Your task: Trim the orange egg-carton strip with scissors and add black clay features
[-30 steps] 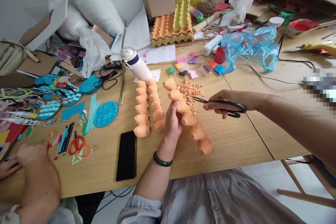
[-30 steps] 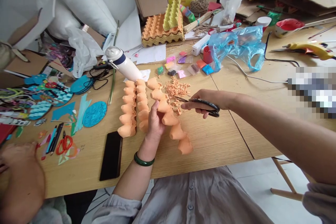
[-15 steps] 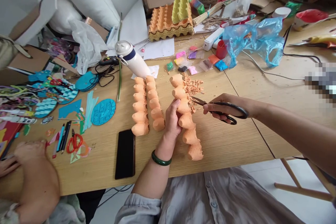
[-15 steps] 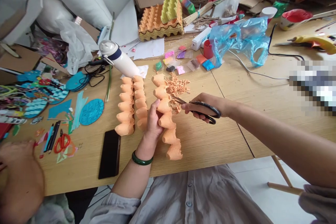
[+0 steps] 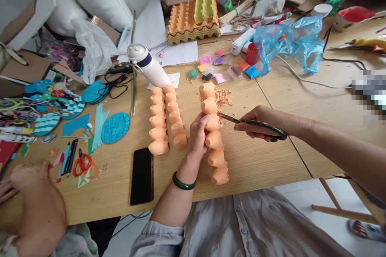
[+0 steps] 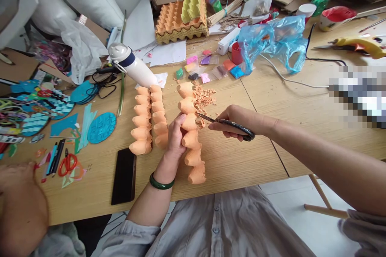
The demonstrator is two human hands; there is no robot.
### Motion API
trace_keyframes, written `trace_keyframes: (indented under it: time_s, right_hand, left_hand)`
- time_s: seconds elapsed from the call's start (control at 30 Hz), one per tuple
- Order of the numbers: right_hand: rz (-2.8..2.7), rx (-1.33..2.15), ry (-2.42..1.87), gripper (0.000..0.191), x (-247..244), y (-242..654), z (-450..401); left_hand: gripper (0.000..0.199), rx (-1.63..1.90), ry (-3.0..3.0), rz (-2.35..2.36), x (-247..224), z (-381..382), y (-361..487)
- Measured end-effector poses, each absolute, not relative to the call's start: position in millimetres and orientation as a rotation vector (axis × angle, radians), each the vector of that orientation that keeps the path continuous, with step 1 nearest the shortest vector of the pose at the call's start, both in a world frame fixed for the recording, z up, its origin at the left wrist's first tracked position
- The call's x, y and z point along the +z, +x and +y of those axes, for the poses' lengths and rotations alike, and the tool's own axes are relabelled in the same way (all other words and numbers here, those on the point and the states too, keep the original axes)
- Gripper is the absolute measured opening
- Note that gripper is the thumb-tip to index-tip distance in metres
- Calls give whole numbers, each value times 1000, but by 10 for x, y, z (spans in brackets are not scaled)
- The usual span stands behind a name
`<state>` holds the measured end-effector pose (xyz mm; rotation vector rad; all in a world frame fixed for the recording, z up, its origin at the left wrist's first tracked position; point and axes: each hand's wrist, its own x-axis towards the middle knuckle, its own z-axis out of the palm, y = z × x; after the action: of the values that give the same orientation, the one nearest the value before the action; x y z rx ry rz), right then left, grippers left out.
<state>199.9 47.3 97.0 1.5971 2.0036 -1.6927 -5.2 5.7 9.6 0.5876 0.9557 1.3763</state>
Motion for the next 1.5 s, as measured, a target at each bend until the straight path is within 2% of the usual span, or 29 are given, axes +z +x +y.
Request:
trace_keyframes:
  time_s: [0.27,0.6,1.03,1.5]
  right_hand:
    - [1988,-1681,1586,63,994,1992,471]
    - [2069,-1765,1546,67,855,2011,469]
    - [2023,-1821,1592,68,769,1968,398]
    - [2056,-1841,1591,65,817,1952,362]
  left_hand:
    - [17,1408,737,996,121,48,-27]
    - [6,1434,590,991,111,47,-18]
    - [13,1428,760,1082,111,37,-11]
    - [11,1420,730,1054,126,10,-1]
